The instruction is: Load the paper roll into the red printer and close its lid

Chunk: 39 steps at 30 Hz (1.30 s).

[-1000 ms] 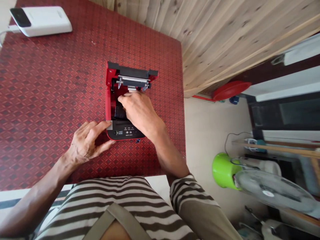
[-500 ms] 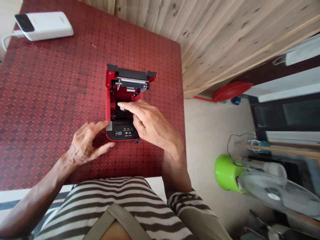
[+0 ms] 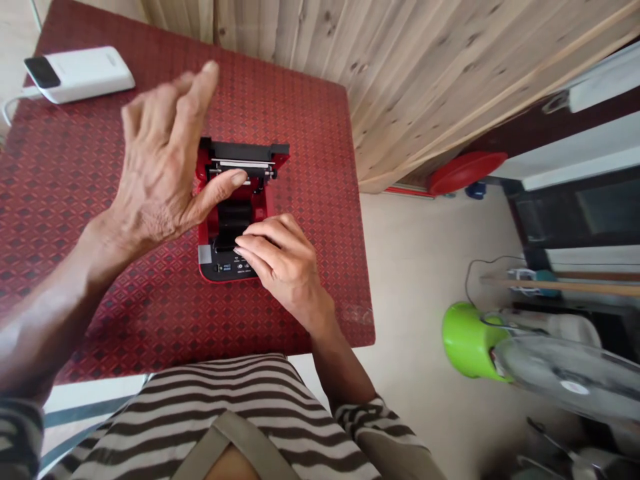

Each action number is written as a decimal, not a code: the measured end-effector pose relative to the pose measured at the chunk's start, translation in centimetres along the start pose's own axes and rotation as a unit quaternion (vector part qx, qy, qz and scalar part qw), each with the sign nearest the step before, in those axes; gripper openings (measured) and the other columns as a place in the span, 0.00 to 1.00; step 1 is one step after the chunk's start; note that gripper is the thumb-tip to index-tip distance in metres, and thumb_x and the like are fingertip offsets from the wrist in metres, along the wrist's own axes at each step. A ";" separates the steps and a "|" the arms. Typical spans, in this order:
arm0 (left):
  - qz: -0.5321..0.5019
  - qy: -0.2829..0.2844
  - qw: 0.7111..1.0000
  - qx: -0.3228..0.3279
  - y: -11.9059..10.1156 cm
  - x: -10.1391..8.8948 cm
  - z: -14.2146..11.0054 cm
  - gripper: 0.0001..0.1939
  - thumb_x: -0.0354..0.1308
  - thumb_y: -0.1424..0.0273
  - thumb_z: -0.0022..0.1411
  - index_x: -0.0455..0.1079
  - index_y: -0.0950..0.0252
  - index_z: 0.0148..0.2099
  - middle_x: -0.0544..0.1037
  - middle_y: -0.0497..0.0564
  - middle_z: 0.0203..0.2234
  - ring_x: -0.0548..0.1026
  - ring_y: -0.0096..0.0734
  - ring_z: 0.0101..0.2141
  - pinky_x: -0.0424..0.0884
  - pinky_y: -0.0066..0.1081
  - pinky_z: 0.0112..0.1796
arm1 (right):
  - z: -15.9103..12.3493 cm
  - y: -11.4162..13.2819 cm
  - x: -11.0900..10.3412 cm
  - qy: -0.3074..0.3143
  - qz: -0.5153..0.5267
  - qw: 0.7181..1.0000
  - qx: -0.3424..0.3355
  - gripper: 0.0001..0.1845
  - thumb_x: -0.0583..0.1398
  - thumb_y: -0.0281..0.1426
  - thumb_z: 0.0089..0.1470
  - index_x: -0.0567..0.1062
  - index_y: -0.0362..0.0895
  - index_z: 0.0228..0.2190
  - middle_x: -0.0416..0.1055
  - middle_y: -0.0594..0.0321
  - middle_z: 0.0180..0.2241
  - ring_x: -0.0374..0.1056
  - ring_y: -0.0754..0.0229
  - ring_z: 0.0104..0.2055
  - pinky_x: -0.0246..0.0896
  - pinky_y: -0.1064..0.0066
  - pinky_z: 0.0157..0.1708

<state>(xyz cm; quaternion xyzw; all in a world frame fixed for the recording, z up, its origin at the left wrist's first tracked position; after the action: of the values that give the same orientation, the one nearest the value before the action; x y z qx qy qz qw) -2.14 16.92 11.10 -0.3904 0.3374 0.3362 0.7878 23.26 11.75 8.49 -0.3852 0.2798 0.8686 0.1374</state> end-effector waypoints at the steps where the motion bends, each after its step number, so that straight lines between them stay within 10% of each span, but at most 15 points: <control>1: -0.012 0.026 1.000 -0.012 0.1 0.4 0.3 0.62 0.53 0.24 0.88 0.50 0.65 0.98 0.77 0.68 0.82 0.76 0.64 0.81 0.68 0.67 0.84 | -0.2 0.1 -0.1 -0.006 -0.014 1.000 0.002 0.10 0.68 0.26 0.87 0.93 0.46 0.52 0.92 0.56 0.48 0.83 0.52 0.50 0.84 0.56 0.55; 6: -0.010 0.064 0.997 0.028 -2.1 0.8 -3.1 0.51 0.52 0.28 0.91 0.70 0.63 0.90 0.84 0.63 0.75 0.84 0.61 0.71 0.78 0.61 0.75 | -1.2 1.1 -0.1 -0.016 -0.051 0.998 0.018 0.11 0.68 0.26 0.87 0.93 0.48 0.53 0.90 0.58 0.47 0.81 0.53 0.48 0.82 0.58 0.52; 14: 0.012 0.039 0.993 0.111 -5.2 2.0 -9.9 0.52 0.65 0.33 0.88 0.60 0.55 0.95 0.83 0.67 0.77 0.83 0.72 0.77 0.80 0.66 0.74 | -1.9 2.2 -0.2 -0.007 -0.066 0.997 0.031 0.12 0.66 0.25 0.88 0.92 0.46 0.58 0.91 0.54 0.51 0.82 0.52 0.50 0.83 0.58 0.56; 32: 0.005 0.005 0.996 0.084 -5.1 3.7 -10.9 0.45 0.73 0.46 0.87 0.64 0.51 0.94 0.85 0.63 0.76 0.84 0.66 0.76 0.80 0.57 0.72 | -2.0 1.5 -0.5 -0.069 -0.024 0.997 0.036 0.15 0.68 0.30 0.87 0.87 0.48 0.67 0.92 0.55 0.54 0.87 0.51 0.53 0.87 0.56 0.59; 39: 0.010 -0.126 0.991 0.050 -5.8 3.5 -13.9 0.50 0.80 0.54 0.82 0.63 0.49 0.94 0.84 0.62 0.76 0.85 0.62 0.74 0.82 0.59 0.74 | -4.8 0.6 -1.4 -0.155 0.005 0.978 0.142 0.08 0.66 0.31 0.88 0.85 0.51 0.60 0.88 0.62 0.43 0.86 0.56 0.43 0.85 0.64 0.45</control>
<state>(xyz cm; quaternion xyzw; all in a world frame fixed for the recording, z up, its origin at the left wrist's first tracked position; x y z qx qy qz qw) 0.65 3.46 4.06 -0.3010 0.2557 0.3736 0.8393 26.78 8.44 7.14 -0.2207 0.3779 0.8698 0.2278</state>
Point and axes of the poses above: each hand's wrist, its own z-axis towards the middle knuckle, its own x-axis out of the palm, y = z × x, the point moved 4 cm from there along z, towards the middle knuckle
